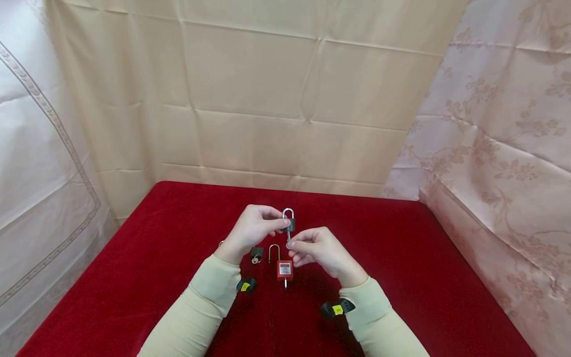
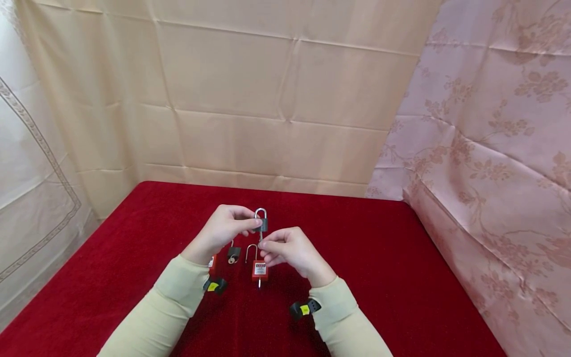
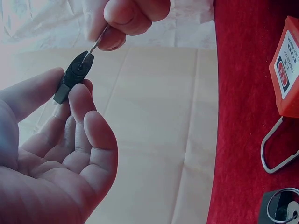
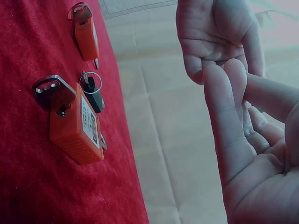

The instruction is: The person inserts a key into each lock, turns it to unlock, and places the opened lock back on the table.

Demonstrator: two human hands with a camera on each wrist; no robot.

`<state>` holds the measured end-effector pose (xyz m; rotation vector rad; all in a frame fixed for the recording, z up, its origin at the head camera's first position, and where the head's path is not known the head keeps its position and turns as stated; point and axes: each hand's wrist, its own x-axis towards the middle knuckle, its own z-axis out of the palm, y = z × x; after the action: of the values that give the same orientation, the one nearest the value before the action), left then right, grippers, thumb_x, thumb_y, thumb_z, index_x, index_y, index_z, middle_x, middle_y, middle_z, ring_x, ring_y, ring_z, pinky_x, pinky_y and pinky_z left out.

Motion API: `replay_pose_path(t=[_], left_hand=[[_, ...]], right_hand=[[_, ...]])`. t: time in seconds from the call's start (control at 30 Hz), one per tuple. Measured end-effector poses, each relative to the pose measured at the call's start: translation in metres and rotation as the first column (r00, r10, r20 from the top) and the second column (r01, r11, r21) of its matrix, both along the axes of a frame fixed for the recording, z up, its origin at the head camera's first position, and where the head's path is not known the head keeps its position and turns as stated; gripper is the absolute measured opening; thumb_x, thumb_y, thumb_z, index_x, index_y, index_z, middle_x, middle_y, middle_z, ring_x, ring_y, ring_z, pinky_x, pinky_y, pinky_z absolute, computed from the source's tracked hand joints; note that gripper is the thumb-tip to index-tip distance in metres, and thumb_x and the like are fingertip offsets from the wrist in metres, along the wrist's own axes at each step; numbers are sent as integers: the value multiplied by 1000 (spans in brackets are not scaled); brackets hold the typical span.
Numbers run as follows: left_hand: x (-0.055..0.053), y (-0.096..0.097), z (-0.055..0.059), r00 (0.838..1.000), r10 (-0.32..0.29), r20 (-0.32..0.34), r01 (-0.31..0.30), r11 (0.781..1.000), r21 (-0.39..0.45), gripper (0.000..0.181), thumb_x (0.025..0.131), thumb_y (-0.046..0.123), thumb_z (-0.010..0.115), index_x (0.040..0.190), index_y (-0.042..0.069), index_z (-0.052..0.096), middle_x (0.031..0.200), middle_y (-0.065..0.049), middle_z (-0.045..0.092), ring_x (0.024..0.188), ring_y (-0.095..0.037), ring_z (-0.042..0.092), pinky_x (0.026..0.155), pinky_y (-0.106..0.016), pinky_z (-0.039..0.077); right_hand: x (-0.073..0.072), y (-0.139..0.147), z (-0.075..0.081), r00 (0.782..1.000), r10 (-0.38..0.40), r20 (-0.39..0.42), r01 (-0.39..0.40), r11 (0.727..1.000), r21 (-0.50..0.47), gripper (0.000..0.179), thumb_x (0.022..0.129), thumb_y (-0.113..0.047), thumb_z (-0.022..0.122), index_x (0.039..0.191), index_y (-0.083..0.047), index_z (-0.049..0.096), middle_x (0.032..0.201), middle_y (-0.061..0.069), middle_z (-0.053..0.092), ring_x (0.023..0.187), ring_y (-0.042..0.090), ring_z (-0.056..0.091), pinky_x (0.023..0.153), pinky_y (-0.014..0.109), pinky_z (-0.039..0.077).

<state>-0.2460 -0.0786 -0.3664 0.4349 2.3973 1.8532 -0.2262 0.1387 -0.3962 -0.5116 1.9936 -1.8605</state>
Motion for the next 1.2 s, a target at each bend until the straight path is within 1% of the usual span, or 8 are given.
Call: replay_pose_path(t=[0.17, 0.4, 0.53, 0.63, 0.8, 0.93, 1.03, 1.2], left_hand=[[1, 0, 1, 1000, 3, 1, -3, 1000, 11, 16, 89, 20, 80, 99, 8, 78, 88, -6, 75, 81, -35, 67, 71, -36, 53], [0, 0, 1, 1000, 14, 0, -14, 1000, 24, 18, 90, 21, 79, 102, 7, 78, 91, -7, 75, 76, -25, 67, 71, -35, 54], [0, 0, 1, 1000, 18, -1, -18, 999, 29, 18, 90, 20, 79, 102, 7, 78, 89, -4, 75, 75, -25, 67, 70, -36, 54], [0, 0, 2, 1000, 21, 2, -21, 999, 40, 17, 89, 19, 79, 102, 7, 78, 88, -5, 75, 75, -25, 68, 71, -37, 55], [0, 1, 2, 1000, 28, 3, -29, 993, 111, 18, 90, 15, 78, 102, 2, 77, 87, -10, 75, 75, -26, 69, 73, -39, 58], [-1, 1, 2, 1000, 25, -8, -24, 987, 161, 18, 89, 14, 78, 101, -1, 76, 86, -13, 74, 78, -28, 70, 71, -37, 58], [-2, 1, 1, 1000, 24, 3, -24, 981, 192, 18, 90, 14, 78, 101, 0, 76, 86, -13, 74, 79, -28, 70, 71, -35, 58], [-3, -1, 2, 997, 15, 71, -34, 960, 279, 18, 91, 13, 77, 102, -1, 75, 88, -13, 73, 79, -25, 69, 72, -35, 58]], right_hand=[[0, 0, -1, 1000, -6, -7, 6, 1000, -6, 23, 95, -2, 69, 108, 17, 66, 83, 14, 70, 68, 17, 69, 73, 44, 61], [2, -1, 2, 999, -33, -39, 32, 999, -10, 23, 94, -2, 70, 107, 17, 68, 83, 14, 71, 68, 17, 69, 73, 45, 61], [4, -3, 5, 995, -54, -80, 54, 999, 4, 19, 94, -2, 71, 105, 13, 71, 84, 15, 71, 68, 17, 70, 73, 46, 61], [4, -4, 6, 994, -66, -87, 66, 998, -3, 18, 94, -2, 70, 105, 12, 71, 84, 16, 72, 68, 18, 70, 73, 46, 61], [3, -4, 5, 994, -101, -33, 98, 992, -78, 18, 94, -3, 70, 104, 11, 72, 84, 14, 72, 66, 18, 69, 73, 47, 61], [3, -4, 5, 993, -118, 14, 119, 983, -139, 15, 94, -3, 71, 102, 9, 72, 81, 13, 72, 65, 16, 68, 72, 46, 61], [5, -5, 7, 991, -132, 12, 132, 979, -155, 14, 94, -3, 70, 102, 9, 72, 80, 12, 71, 65, 15, 68, 72, 44, 62], [11, -9, 12, 983, -179, -46, 169, 971, -166, 20, 95, -4, 71, 105, 13, 70, 80, 12, 71, 65, 16, 69, 70, 42, 62]])
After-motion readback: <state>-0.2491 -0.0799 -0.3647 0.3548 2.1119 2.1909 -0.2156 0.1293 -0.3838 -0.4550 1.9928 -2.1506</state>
